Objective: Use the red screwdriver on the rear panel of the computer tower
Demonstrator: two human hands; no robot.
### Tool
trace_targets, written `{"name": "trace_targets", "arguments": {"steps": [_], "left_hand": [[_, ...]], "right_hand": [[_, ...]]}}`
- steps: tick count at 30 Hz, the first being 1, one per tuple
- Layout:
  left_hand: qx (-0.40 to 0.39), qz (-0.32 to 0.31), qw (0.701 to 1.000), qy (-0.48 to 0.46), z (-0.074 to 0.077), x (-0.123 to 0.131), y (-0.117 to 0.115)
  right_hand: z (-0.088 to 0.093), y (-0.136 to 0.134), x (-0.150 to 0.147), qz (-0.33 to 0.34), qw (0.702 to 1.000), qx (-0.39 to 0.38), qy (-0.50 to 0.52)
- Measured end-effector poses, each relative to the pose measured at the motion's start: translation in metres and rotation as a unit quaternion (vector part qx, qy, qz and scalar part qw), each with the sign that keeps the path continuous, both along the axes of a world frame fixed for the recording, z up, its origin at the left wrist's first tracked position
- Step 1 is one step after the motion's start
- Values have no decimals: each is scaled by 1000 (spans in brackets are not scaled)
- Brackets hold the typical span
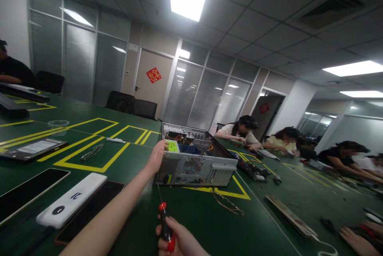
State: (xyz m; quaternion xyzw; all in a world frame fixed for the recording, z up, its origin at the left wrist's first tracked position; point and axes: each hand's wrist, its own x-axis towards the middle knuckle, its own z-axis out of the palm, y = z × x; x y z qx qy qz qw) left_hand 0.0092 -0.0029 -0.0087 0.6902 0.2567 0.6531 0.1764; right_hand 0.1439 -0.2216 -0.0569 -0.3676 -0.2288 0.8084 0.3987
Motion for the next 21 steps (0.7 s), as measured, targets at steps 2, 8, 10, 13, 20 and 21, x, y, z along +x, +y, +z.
{"name": "trace_targets", "arguments": {"steps": [2, 8, 10, 13, 20, 21], "left_hand": [[-2, 3, 1000, 3, 0, 0, -1], [-6, -4, 1000, -3, 0, 0, -1], [-8, -4, 1000, -4, 0, 0, -1], [-7, -5, 1000, -3, 0, 0, -1], [-9, -6, 1000, -1, -1, -1, -1], [-9, -5, 1000, -1, -1, -1, 0]], "right_hand": [[-1, -1, 0, -7, 1000, 13, -2], [2, 2, 1, 25, 998, -56, -9], [4, 3, 0, 2, 997, -74, 0], [7, 4, -1, 6, 997, -79, 7], [9, 4, 1, 6, 997, -71, 29], [8, 4, 2, 6, 997, -67, 26]]}}
